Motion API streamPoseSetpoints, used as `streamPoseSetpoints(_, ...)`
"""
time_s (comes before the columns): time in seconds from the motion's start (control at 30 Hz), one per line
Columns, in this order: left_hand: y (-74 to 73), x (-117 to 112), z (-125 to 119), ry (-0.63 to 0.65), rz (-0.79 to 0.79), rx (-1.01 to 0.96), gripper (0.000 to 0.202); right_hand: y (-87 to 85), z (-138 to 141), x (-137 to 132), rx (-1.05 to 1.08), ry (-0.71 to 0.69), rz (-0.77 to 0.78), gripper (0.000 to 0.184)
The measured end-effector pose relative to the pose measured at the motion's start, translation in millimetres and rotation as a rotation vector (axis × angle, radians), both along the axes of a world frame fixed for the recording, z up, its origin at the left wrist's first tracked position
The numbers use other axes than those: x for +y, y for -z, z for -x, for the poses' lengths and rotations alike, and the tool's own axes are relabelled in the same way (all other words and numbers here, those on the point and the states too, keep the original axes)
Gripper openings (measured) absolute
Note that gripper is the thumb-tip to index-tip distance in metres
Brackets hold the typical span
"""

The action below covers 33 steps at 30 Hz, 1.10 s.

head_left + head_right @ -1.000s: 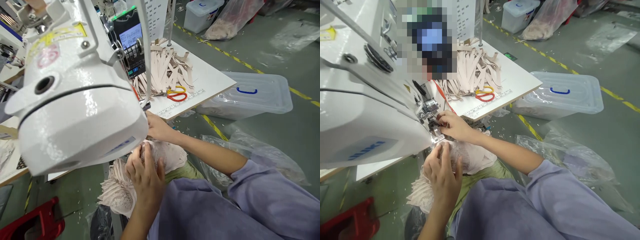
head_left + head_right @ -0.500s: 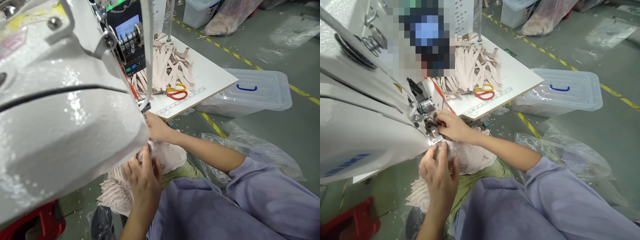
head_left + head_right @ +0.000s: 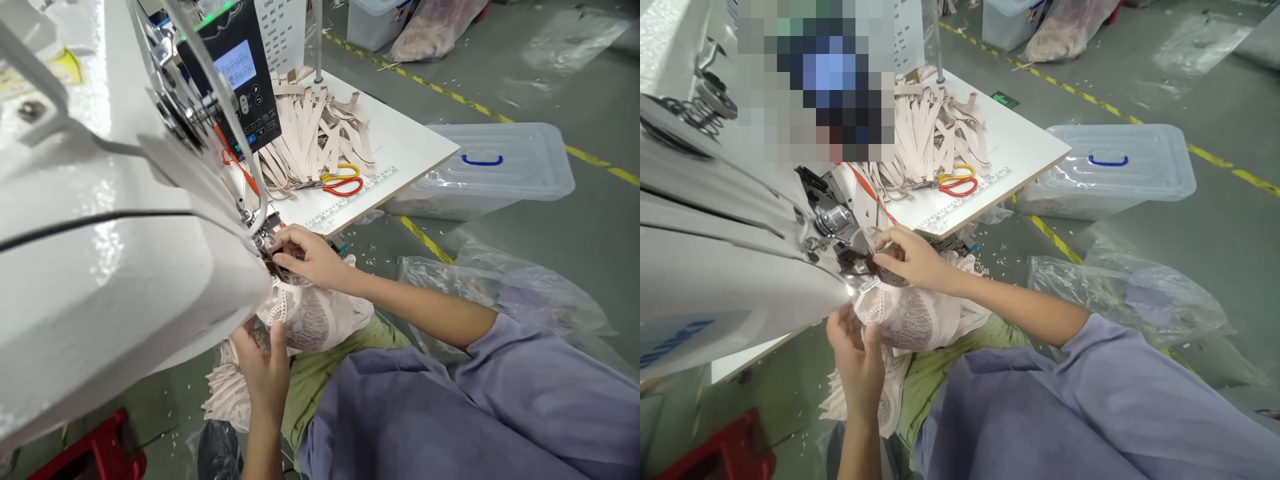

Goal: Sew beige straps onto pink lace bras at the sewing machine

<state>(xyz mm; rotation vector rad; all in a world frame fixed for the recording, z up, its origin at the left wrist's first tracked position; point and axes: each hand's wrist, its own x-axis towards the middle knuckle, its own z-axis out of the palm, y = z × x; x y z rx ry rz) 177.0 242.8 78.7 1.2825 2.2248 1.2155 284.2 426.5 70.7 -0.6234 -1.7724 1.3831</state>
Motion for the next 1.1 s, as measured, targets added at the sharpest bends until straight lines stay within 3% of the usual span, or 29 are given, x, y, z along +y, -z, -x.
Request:
streamPoseSetpoints(0.1, -1.9, 3.6, 0.8, 0.034, 0.044, -0.190, 0.063, 8.8, -10.7, -8.6, -0.002, -0.005, 0.024, 0.022)
streamPoseSetpoints(0.43, -16.8, 6.4, -6.3, -0.083, 0.214, 0.077, 0.072, 33.3, -34.4, -24.5, -0.075, -0.118, -0.037, 0.047)
streamPoseSetpoints(0.83, -17.1, 9.6, -12.2, -0.064, 0.173, 0.230, 0.074, 45.2, -48.0, -23.7, -0.170, -0.156, -0.051, 0.054)
streamPoseSetpoints(1.1, -20.1, 13.2, -14.6, -0.057, 0.188, 0.247, 0.076, 58.9, -62.0, -18.8, -0.265, -0.188, -0.150, 0.061)
